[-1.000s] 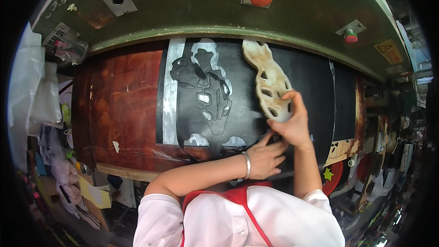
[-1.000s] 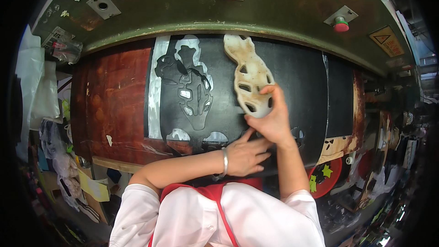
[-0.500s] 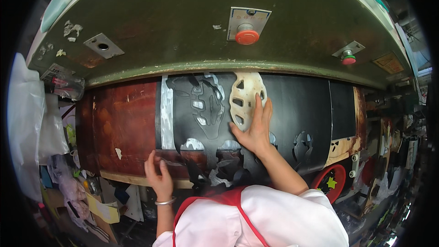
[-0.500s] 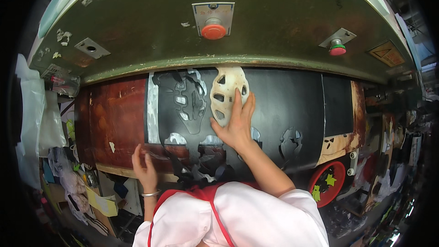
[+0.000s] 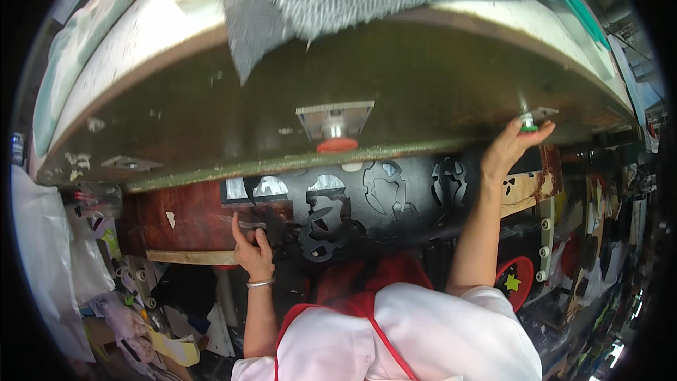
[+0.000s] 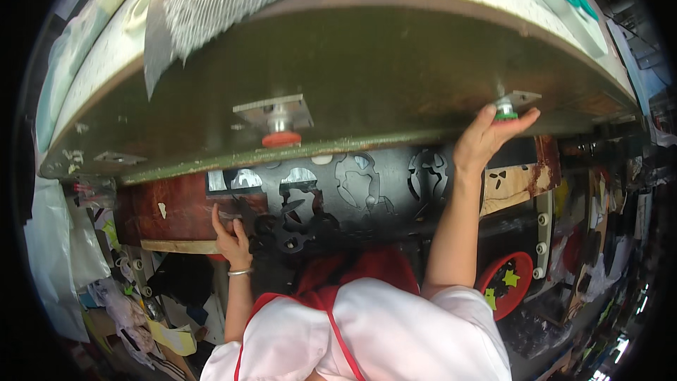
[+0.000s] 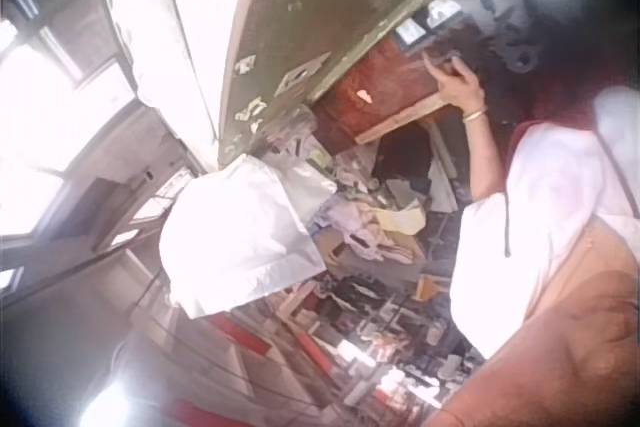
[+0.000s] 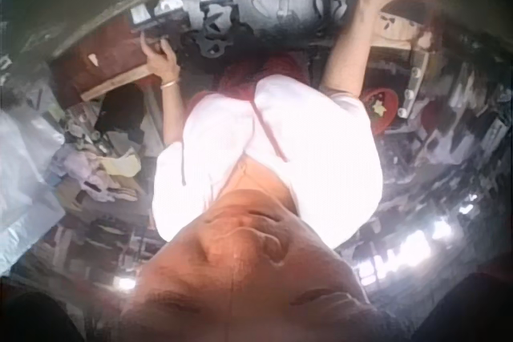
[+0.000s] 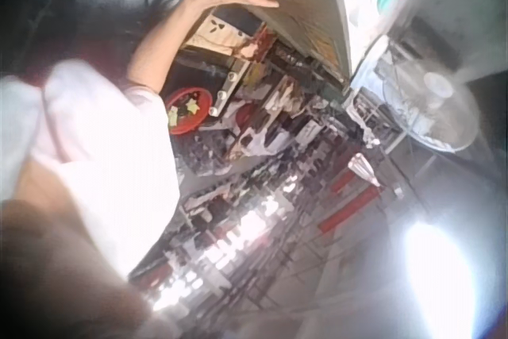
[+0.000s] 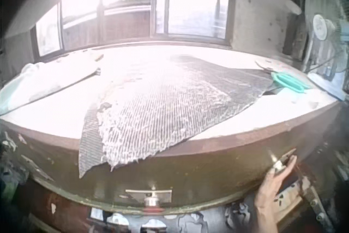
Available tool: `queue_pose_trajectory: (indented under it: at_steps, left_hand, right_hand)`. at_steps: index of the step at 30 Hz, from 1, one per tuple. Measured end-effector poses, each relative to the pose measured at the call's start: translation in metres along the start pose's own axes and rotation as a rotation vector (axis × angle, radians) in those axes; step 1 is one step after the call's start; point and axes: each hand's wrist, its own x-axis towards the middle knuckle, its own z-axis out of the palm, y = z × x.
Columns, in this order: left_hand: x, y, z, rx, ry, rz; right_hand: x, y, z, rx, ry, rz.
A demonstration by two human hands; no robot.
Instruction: The person cuts a large sheet of black material with scissors, then carries it to a press machine. They place the material on the press bed, align it, and operate the press to cut out multiple shapes. The person removes the cut pieces and the remaining sheet, then repeats the process with a new sheet.
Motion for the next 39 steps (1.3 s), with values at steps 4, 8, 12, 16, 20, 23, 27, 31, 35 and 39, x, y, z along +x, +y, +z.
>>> queue_pose_trajectory:
  at_steps: [4,8,12,16,20,23,27,31,35,39]
  left_hand:
    - [0.025,-0.001,0.008,0.034,-0.017,-0.003]
    - [0.025,-0.007,0.004,0.058,-0.032,-0.001]
    - [0.018,-0.009,0.005,0.051,-0.016,0.08]
    - [0.01,-0.011,0.006,0.057,-0.018,0.088]
    - [-0.011,-0.017,-0.001,0.002,-0.068,-0.041]
    - [-0.037,-0.02,-0.017,-0.005,-0.028,0.029]
    - [-0.069,-0.017,-0.053,-0.21,-0.169,-0.147]
    - [-0.056,0.002,-0.084,-0.321,0.023,-0.242]
    - [-0.044,0.034,-0.066,0.014,-0.141,0.219]
    - [-0.069,0.042,-0.055,0.351,-0.277,0.382]
  right_hand:
    - [-0.013,0.016,0.003,-0.011,-0.011,-0.104]
    - [-0.024,0.055,-0.03,-0.323,-0.228,-0.198]
    - [-0.068,0.097,-0.093,-0.244,-0.212,0.479]
    - [-0.096,0.129,-0.116,-0.401,-0.324,0.323]
    - [-0.108,0.139,-0.142,-0.421,-0.356,0.17]
    - [-0.113,0.13,-0.171,-0.329,-0.418,0.363]
    - [-0.113,0.085,-0.165,-0.317,-0.162,0.221]
    - [-0.138,-0.007,-0.091,0.014,-0.562,0.244]
    - [-0.217,-0.084,-0.062,-0.126,-0.991,-0.06]
    - [-0.252,-0.094,-0.093,-0.085,-0.878,-0.047]
